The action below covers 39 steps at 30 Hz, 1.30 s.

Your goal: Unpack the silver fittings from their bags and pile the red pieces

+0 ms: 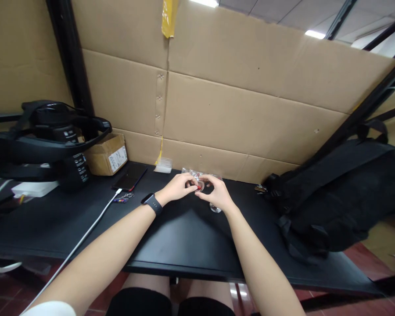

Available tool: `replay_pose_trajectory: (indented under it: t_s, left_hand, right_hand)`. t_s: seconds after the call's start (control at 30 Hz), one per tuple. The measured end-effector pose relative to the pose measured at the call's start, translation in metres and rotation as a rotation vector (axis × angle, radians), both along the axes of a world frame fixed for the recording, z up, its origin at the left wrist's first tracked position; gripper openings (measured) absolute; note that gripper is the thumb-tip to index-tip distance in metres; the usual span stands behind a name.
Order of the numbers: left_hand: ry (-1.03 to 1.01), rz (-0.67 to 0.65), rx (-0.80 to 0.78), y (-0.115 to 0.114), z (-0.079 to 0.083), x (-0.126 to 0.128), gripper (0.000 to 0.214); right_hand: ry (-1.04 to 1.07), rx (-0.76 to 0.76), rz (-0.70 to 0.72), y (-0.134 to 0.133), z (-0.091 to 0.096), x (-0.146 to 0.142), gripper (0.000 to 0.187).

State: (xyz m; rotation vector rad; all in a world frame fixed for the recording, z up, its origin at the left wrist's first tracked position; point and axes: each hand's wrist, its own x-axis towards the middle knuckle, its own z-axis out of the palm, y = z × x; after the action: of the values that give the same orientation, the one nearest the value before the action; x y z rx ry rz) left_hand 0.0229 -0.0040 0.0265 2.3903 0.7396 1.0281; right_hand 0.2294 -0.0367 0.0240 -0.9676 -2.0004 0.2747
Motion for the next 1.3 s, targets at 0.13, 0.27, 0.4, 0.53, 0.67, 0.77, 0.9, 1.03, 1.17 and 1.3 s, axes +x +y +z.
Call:
replay_pose_trajectory:
  t_s: [0.13,0.27,0.4,0.53,0.67,0.77,0.9,1.03,1.17,1.3]
  left_hand:
    - [-0.048,-0.042,-0.078,0.000,-0.004,0.005,0.014]
    - [0.032,-0.040,-0.015,0.002,-0.002,0.005,0.015]
    - [0.187,0.035,0.069,0.014,0.009,-0.019,0.013]
    - [0.304,0.114,0.045,0.035,0.021,-0.064,0.012]
    - [0.396,0.022,-0.125,0.049,0.018,-0.094,0.019]
    - [0.412,-0.030,-0.226,0.054,0.008,-0.098,0.022]
    - [0.410,-0.039,-0.309,0.058,-0.002,-0.095,0.026]
    - [0.388,0.009,-0.334,0.060,-0.003,-0.096,0.034]
    - [0.384,0.025,-0.344,0.058,-0.003,-0.093,0.038]
    - [0.391,0.094,-0.261,0.056,-0.003,-0.089,0.030]
  right_hand:
    - [0.130,-0.091,0.090,0.001,-0.005,-0.003,0.054]
    - [0.155,-0.178,0.128,0.005,-0.008,-0.002,0.046]
    - [-0.032,-0.135,-0.037,0.008,-0.001,0.019,0.044]
    - [-0.187,-0.265,-0.145,0.008,0.004,0.051,0.054]
    - [-0.302,-0.511,-0.089,0.009,-0.003,0.072,0.044]
    - [-0.302,-0.618,-0.012,0.012,-0.010,0.077,0.045]
    - [-0.301,-0.672,0.045,0.017,-0.015,0.077,0.050]
    - [-0.294,-0.472,-0.176,0.026,-0.021,0.077,0.035]
    - [-0.332,-0.290,-0.533,0.040,-0.041,0.077,0.043]
    - [-0.366,-0.321,-0.584,0.055,-0.056,0.078,0.069]
